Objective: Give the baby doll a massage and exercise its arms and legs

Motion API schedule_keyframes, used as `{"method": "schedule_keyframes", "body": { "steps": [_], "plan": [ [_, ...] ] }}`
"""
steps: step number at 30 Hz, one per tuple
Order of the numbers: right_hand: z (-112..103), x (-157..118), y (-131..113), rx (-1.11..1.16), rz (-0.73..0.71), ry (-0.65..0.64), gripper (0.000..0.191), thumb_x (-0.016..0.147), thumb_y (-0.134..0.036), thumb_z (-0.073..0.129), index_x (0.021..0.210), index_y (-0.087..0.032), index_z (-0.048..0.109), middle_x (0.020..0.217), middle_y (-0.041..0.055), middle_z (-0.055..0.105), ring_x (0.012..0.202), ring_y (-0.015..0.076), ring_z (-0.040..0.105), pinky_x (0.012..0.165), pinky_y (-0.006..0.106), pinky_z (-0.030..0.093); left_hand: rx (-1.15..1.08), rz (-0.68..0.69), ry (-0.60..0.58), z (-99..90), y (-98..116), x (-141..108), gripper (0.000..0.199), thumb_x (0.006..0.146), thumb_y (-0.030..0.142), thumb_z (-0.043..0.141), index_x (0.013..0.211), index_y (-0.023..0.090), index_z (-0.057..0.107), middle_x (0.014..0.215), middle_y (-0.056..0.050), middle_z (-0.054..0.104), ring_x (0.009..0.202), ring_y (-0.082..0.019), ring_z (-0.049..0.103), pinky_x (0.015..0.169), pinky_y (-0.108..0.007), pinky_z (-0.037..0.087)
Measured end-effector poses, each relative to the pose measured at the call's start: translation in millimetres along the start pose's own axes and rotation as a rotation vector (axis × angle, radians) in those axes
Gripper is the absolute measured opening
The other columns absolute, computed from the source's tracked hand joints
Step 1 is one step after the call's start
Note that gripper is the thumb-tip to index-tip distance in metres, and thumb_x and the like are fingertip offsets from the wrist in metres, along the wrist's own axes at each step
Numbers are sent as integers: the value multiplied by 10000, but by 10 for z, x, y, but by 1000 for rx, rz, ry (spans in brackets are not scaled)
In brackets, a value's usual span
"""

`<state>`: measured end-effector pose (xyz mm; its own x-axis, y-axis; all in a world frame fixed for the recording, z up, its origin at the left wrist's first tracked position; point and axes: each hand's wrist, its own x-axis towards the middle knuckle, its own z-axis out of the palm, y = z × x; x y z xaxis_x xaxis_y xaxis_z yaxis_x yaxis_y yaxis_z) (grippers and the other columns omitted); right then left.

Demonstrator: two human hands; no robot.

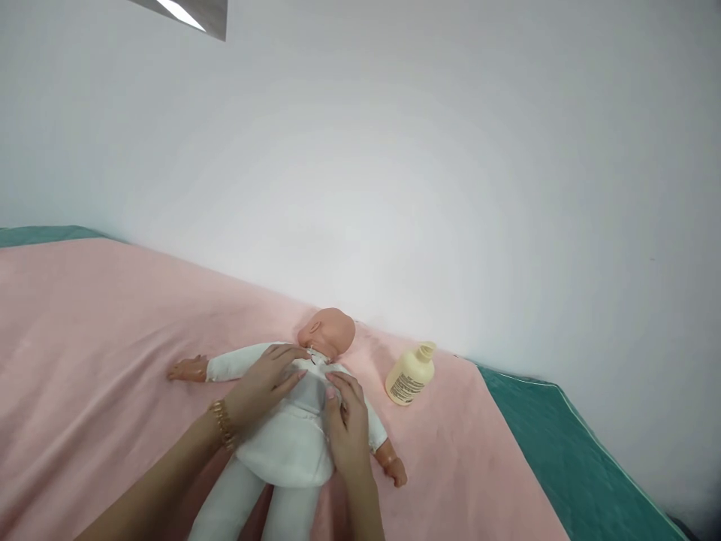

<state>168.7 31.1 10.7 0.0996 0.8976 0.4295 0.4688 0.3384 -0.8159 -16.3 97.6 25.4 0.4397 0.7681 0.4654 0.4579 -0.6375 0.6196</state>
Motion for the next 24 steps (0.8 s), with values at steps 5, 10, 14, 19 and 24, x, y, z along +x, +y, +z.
{"method": "schedule_keyframes", "body": {
  "steps": [5,10,14,19,24],
  "plan": [
    [-293,-123,-292,57,42,-321,285,937,-386,506,928,-251,757,784,21,619,751,155,585,675,260,460,-102,-51,-412,-502,357,-118,290,920,412,457,924,239,689,934,2,691,889,-188,605,807,-272,456],
    [-312,-198,-434,48,45,-576,241,906,-270,545,826,-281,772,732,-10,620,668,122,557,582,215,415,-200,-53,-757,-658,518,-251,278,867,405,548,1012,269,741,970,-19,717,847,-205,635,757,-265,456],
    [-224,-203,-409,13,11,-622,291,876,-199,521,694,-227,747,643,-15,570,576,105,495,498,203,355,-264,-56,-764,-551,433,-279,266,769,417,655,950,259,770,888,-42,724,785,-232,631,711,-295,471],
    [-104,-223,-300,-23,51,-631,314,794,-125,500,490,-186,552,594,-26,505,550,97,464,487,203,320,-319,-113,-751,-406,310,-272,249,667,413,711,850,258,778,735,-11,708,674,-211,619,610,-268,469],
    [-27,-246,-227,-40,68,-642,295,714,-65,487,450,-177,417,549,-41,423,544,92,427,509,212,295,-220,-157,-847,-343,311,-242,247,675,389,686,865,257,772,786,-4,727,686,-199,626,634,-261,487]
  ]
}}
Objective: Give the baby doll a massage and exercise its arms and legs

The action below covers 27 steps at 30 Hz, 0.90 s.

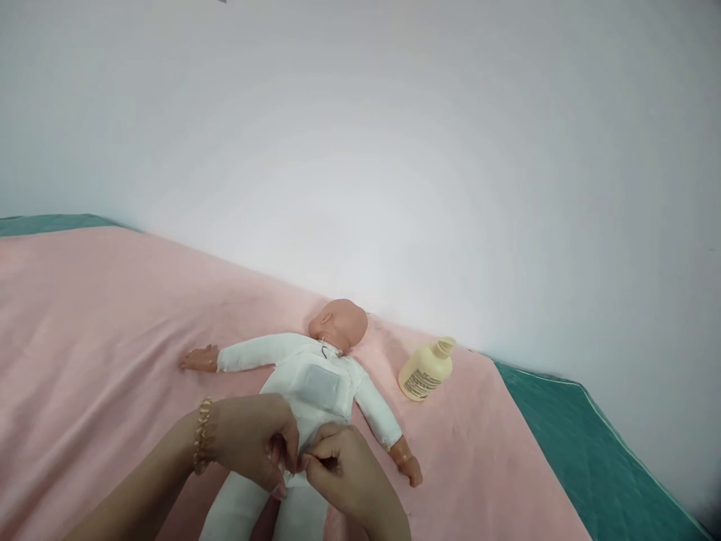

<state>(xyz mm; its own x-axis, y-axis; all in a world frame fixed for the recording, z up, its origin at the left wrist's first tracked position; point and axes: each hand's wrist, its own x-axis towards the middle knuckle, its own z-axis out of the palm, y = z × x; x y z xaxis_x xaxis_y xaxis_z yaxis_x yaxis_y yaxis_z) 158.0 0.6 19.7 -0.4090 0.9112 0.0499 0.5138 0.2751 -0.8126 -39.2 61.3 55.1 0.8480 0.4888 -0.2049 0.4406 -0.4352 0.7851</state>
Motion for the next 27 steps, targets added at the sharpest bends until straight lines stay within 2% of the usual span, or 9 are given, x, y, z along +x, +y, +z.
{"method": "schedule_keyframes", "body": {
  "steps": [3,5,8,16,21,27],
  "plan": [
    [-40,-3,-4,24,-7,37,273,738,-77,493,495,-185,555,609,-27,507,582,105,478,522,217,322,-4,9,46,-25,5,-8,223,704,360,656,862,249,767,771,-4,717,696,-200,630,621,-256,480],
    [-83,-6,-13,39,-9,94,275,770,-90,498,592,-205,673,683,-11,579,650,124,537,552,222,358,8,26,102,-57,-3,-25,211,729,332,632,866,239,763,770,-5,709,693,-194,623,605,-250,464],
    [-119,2,-5,45,-9,169,296,807,-102,509,710,-244,750,743,0,621,751,148,582,619,234,398,51,19,161,-96,-31,-36,204,739,309,622,880,242,754,839,0,712,737,-189,617,613,-240,445],
    [-40,54,79,67,69,166,313,782,-43,535,728,-251,764,744,-3,613,762,137,578,652,239,384,20,-5,165,-31,-121,95,184,648,269,676,795,197,760,744,-19,705,675,-181,611,554,-212,407],
    [-53,61,73,60,52,239,289,802,-65,536,708,-229,754,750,2,614,747,139,571,660,245,384,37,25,212,-56,-78,93,161,742,255,599,796,204,742,757,-12,709,683,-176,621,584,-223,427],
    [-61,84,174,104,72,365,237,852,-158,547,809,-244,763,822,21,635,802,173,596,699,268,422,99,75,333,-89,-94,100,175,798,271,571,816,218,736,849,-18,720,789,-193,640,715,-265,475]
  ]
}}
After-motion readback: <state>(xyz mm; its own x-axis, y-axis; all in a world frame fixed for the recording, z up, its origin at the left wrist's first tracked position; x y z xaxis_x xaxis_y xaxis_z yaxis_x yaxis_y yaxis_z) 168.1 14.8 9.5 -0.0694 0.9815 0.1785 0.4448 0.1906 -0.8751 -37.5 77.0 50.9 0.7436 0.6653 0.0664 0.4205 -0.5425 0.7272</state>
